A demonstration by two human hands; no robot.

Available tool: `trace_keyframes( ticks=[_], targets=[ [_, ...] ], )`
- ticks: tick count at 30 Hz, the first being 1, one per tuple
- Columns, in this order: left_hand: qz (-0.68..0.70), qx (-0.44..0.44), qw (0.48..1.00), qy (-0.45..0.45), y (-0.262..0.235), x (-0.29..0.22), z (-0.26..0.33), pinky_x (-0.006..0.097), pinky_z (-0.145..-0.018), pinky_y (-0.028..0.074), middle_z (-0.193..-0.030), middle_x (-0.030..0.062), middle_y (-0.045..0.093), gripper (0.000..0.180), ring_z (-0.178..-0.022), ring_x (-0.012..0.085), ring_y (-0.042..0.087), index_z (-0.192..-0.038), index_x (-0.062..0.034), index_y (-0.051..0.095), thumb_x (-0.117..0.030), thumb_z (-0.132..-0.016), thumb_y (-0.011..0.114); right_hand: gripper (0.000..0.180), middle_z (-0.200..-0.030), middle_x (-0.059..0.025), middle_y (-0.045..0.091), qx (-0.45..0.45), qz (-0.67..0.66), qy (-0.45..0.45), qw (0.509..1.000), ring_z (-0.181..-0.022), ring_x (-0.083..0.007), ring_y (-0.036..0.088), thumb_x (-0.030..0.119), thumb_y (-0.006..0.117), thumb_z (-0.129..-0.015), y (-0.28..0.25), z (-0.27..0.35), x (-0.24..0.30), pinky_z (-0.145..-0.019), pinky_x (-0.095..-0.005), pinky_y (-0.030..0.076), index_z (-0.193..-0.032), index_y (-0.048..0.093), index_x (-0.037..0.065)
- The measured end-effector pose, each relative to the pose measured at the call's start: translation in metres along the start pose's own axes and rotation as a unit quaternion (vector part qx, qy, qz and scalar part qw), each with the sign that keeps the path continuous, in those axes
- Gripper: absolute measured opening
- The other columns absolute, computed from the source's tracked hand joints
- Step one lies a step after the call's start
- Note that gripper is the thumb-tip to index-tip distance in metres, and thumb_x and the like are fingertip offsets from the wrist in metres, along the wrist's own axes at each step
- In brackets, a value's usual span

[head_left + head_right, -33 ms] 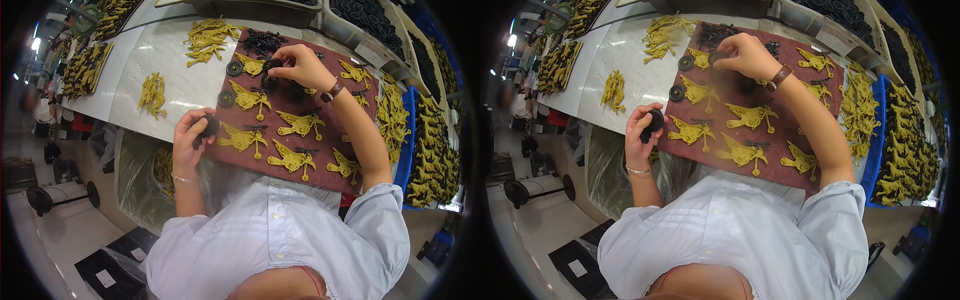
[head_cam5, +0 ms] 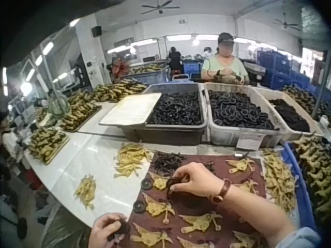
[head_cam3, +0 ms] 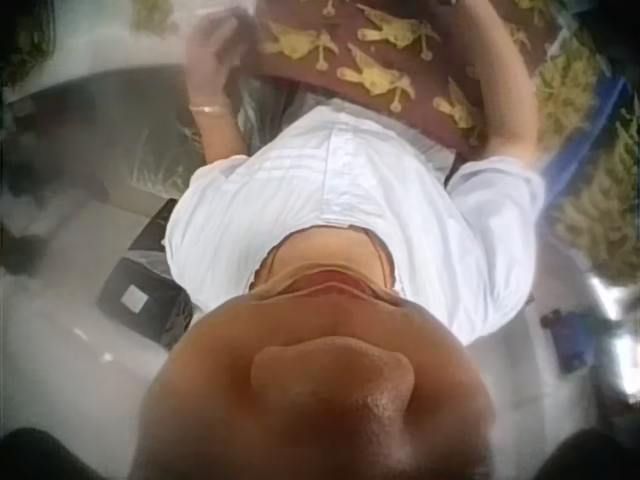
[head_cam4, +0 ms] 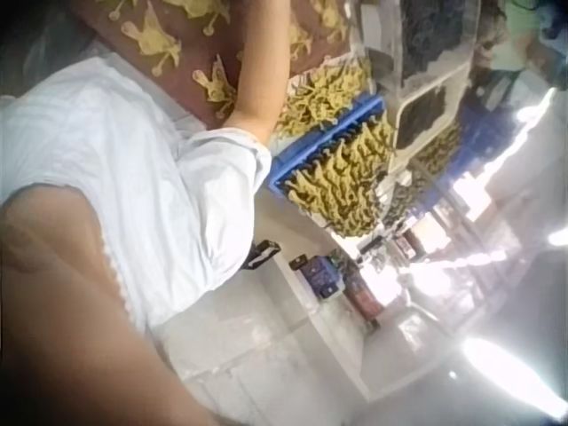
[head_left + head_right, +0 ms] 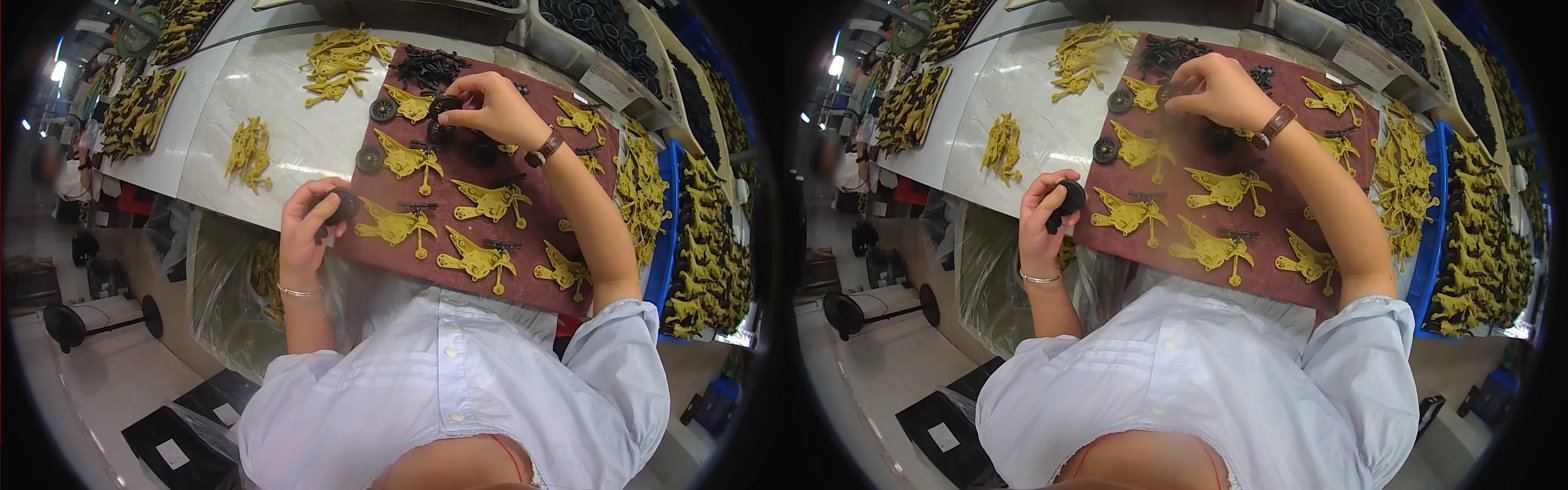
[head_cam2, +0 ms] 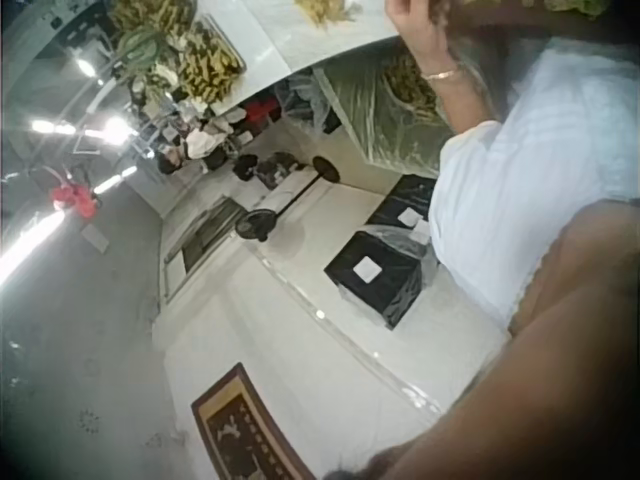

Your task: The person assembles plastic toy motorcycles by hand, attaching wheels and other small plastic motorcycle parts.

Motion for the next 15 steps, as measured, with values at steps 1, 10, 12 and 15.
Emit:
trace_keyframes(
  ticks=[1, 10, 12, 15],
  targets=[
    [0.0, -0.001, 1.0, -0.001, -0.002, -0.003, 0.003, 0.023, -0.059, 0.049, -0.107, 0.0116, 0.063, 0.01, -0.088, 0.0167, 0.061, -0.096, -0.0006, 0.061, -0.005, -0.087, 0.064, 0.029, -0.079, -0.0075, 0.066, -0.008, 0.021, -0.016, 1.0, -0.069, -0.014, 0.06, 0.021, 0.078, -0.074, -0.001, 0.001, 0.004, -0.065, -0.0282, 0.049, -0.091, 0.068, 0.0],
    [-0.386, -0.003, 0.922, 0.03, 0.005, -0.021, 0.022, 0.025, -0.075, 0.046, -0.086, 0.0053, 0.066, 0.014, -0.081, 0.0119, 0.059, -0.089, 0.0033, 0.069, -0.005, -0.078, 0.073, 0.03, -0.078, -0.011, 0.066, -0.031, 0.112, -0.08, 0.99, -0.068, -0.0194, 0.061, 0.021, 0.078, -0.073, 0.009, -0.005, 0.015, -0.064, -0.0318, 0.05, -0.093, 0.068, 0.0],
    [-0.393, 0.0, 0.919, 0.012, 0.008, -0.018, 0.021, 0.025, -0.075, 0.046, -0.086, 0.0058, 0.066, 0.015, -0.081, 0.0117, 0.06, -0.09, 0.0035, 0.069, -0.006, -0.079, 0.072, 0.03, -0.078, -0.011, 0.065, -0.01, 0.122, -0.067, 0.99, -0.067, -0.0195, 0.061, 0.021, 0.079, -0.073, 0.015, -0.006, 0.014, -0.063, -0.032, 0.049, -0.093, 0.068, 0.0],
    [-0.398, 0.011, 0.917, -0.021, 0.009, -0.014, 0.021, 0.025, -0.074, 0.047, -0.087, 0.0064, 0.067, 0.015, -0.081, 0.0114, 0.06, -0.09, 0.0036, 0.069, -0.007, -0.079, 0.072, 0.03, -0.075, -0.0101, 0.064, -0.018, 0.13, -0.098, 0.987, -0.065, -0.0184, 0.06, 0.02, 0.079, -0.072, 0.015, -0.005, 0.018, -0.062, -0.0319, 0.049, -0.092, 0.068, 0.0]
  ],
)
Point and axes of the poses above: each hand's wrist, its own z-axis away from the middle knuckle, its own y-axis out of the palm, x = y × z, the point moved 10 cm from there along -z, towards the middle knuckle
